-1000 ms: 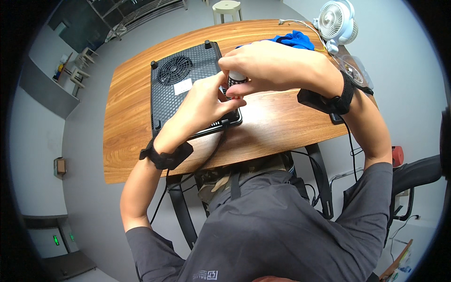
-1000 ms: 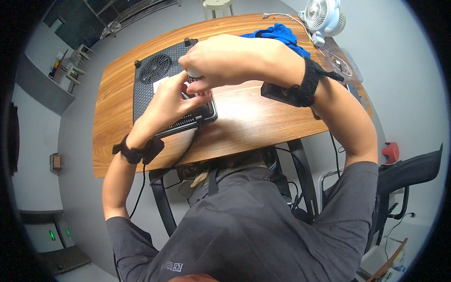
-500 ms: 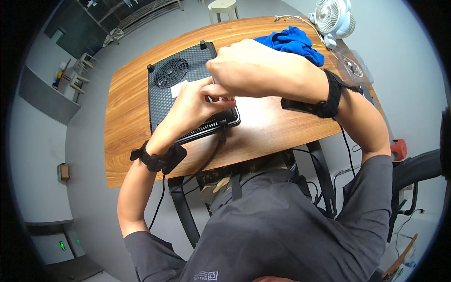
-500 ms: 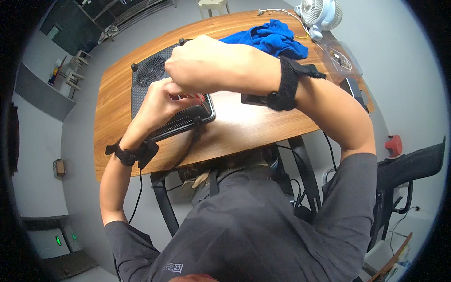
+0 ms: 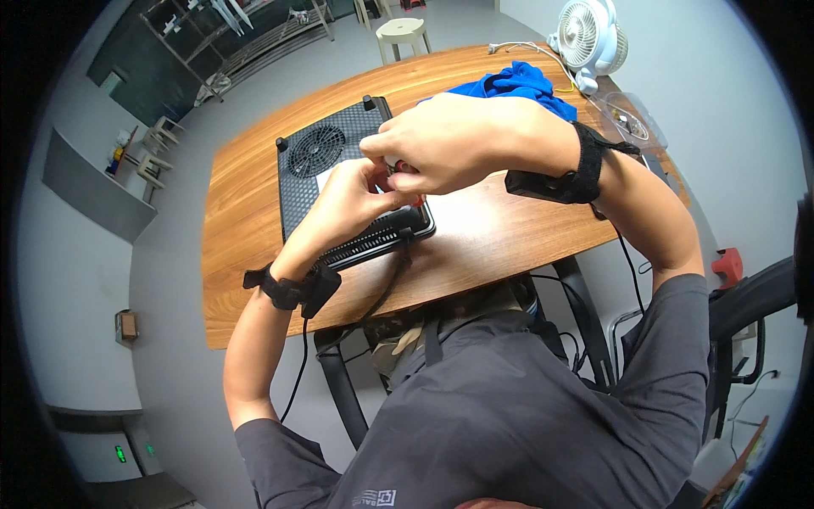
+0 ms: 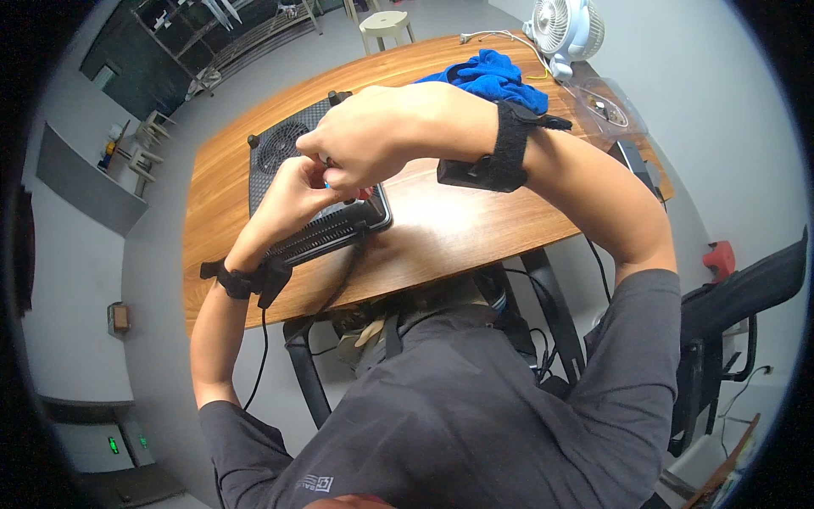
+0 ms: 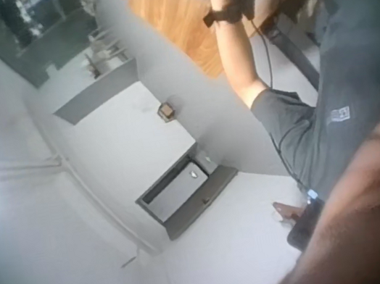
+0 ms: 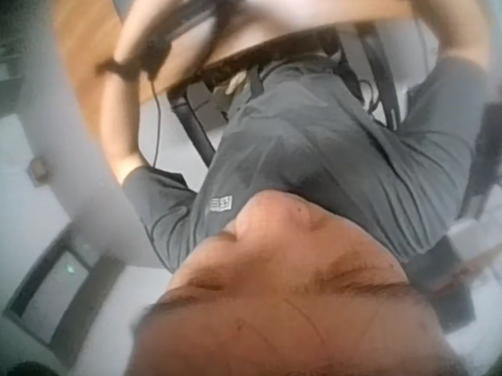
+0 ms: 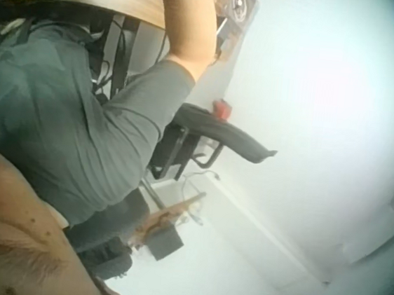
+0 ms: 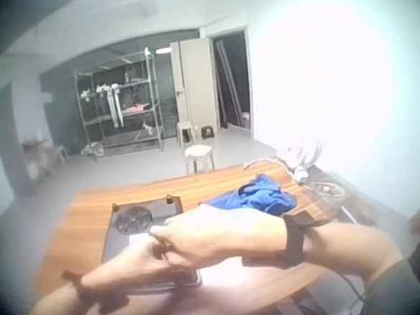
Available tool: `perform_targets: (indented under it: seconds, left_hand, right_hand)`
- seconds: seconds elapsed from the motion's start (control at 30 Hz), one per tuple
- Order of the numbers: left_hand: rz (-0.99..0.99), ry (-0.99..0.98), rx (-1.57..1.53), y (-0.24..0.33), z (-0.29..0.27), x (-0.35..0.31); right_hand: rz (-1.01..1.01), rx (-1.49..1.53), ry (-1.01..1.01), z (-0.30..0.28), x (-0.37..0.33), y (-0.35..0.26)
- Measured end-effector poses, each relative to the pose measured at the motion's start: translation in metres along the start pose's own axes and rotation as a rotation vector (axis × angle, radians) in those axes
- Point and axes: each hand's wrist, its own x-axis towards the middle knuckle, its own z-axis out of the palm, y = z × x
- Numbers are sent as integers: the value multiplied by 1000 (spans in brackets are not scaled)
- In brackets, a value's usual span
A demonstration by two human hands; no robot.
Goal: The person uses a screwdriver to remove screws from the bottom of a black electronic device, then lifts off the cover to reveal the internal components including a copper-colored fan.
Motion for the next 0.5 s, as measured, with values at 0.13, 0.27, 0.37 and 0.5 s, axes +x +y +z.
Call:
perform_targets:
  seconds: [0.13,0.27,0.37,0.5]
  left_hand:
    - [23,41,-43,-1,0,-4]
    - [28,47,-19,5,6,-3]
    - [24,66,-6,6,7,-2]
    - [83,56,-28,-4,3,-3]
  right_hand:
    - [104,-188,-3,0,12,-11]
    - [103,-167,-17,3,12,-9]
    - [93,-59,-53,-4,6,-9]
    - [46,30,-154,-8,4,-3]
